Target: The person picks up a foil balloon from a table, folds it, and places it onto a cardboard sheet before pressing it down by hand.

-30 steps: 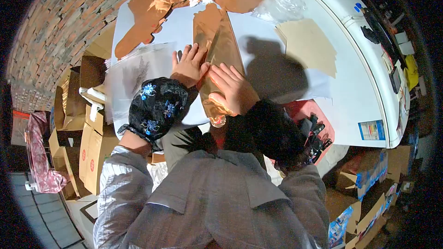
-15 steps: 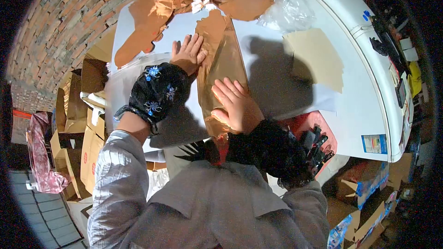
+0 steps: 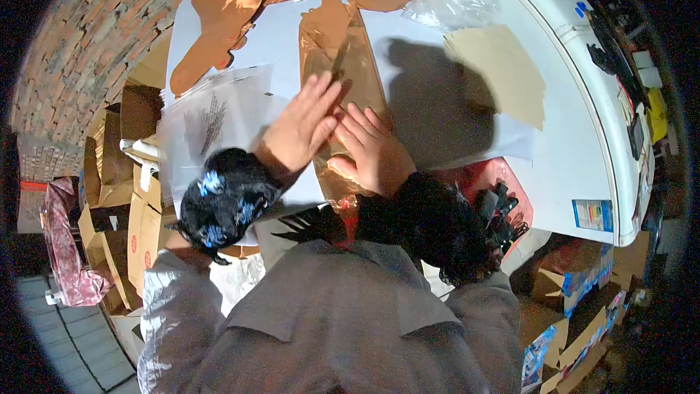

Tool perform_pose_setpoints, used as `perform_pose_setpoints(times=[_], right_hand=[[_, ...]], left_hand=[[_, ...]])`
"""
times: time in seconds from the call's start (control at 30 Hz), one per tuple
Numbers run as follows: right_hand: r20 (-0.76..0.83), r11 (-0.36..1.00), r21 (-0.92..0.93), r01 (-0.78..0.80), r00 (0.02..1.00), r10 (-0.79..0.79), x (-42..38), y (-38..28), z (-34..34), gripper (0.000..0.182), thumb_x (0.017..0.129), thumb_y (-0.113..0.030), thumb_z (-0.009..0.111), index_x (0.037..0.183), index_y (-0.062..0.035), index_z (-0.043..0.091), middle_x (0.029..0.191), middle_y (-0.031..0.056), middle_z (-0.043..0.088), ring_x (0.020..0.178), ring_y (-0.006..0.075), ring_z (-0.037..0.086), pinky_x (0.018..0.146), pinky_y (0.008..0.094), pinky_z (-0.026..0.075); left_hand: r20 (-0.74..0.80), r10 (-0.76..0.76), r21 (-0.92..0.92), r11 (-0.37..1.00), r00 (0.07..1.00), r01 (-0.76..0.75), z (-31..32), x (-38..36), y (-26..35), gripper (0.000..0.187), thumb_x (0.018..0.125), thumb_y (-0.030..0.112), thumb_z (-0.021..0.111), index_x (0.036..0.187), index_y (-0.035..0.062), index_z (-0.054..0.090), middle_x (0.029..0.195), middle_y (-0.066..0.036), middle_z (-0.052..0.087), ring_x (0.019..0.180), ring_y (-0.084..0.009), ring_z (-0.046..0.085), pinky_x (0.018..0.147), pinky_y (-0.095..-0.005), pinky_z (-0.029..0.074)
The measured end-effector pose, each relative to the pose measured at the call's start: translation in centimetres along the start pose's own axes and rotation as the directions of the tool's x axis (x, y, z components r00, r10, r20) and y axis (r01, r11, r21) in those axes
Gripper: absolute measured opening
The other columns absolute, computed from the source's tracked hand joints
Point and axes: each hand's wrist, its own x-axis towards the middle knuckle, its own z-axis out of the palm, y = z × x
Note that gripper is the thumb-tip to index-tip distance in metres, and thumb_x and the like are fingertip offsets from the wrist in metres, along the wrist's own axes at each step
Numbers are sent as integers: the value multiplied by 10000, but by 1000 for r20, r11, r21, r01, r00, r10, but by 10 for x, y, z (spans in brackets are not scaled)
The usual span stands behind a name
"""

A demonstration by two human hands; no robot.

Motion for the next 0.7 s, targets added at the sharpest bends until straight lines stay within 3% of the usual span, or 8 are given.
perform_pose_setpoints(times=[0.13, 0.23, 0.37, 0.47, 0.7], right_hand=[[-3, 1000, 3, -1, 1000, 1, 2, -3, -3, 623, 883, -330, 658, 1359, 33, 485, 1447, 200, 451, 1391, 378, 365, 1151, 500, 269], [-61, 997, -39, 62, 996, -65, 1, 1, 2, 674, 867, -375, 651, 1335, 73, 467, 1412, 235, 466, 1336, 405, 412, 1119, 509, 297], [31, 998, 70, 0, 1000, -2, 2, 2, -4, 648, 914, -343, 622, 1401, 38, 429, 1486, 229, 389, 1409, 401, 324, 1164, 499, 237], [-21, 995, 87, -37, 999, 39, 8, 7, -6, 689, 914, -411, 595, 1373, 75, 423, 1422, 250, 453, 1350, 410, 394, 1135, 514, 273], [-118, 990, -133, 43, 991, -59, 35, 68, -1, 638, 907, -412, 605, 1308, 73, 504, 1405, 265, 469, 1321, 425, 430, 1092, 536, 325]], left_hand=[[7, -23, 163, 986, 1000, 22, 17, -21, 15, 620, 982, 407, 493, 1453, 21, 378, 1493, -176, 399, 1407, -332, 347, 1148, -446, 293], [-16, -20, 185, 983, 1000, 23, 23, -23, 13, 652, 985, 460, 459, 1461, 24, 364, 1490, -174, 405, 1411, -327, 342, 1156, -446, 283], [-29, -18, 189, 982, 999, 24, 25, -24, 12, 660, 985, 462, 462, 1464, 21, 358, 1489, -179, 403, 1411, -334, 343, 1159, -449, 276], [-36, -9, 164, 986, 999, 15, 26, -25, 11, 645, 985, 447, 468, 1464, 29, 362, 1495, -181, 392, 1411, -338, 340, 1158, -454, 278], [54, -32, 191, 981, 998, 21, 26, -25, 12, 640, 1002, 469, 422, 1492, 68, 336, 1550, -182, 305, 1444, -372, 262, 1169, -493, 237]])
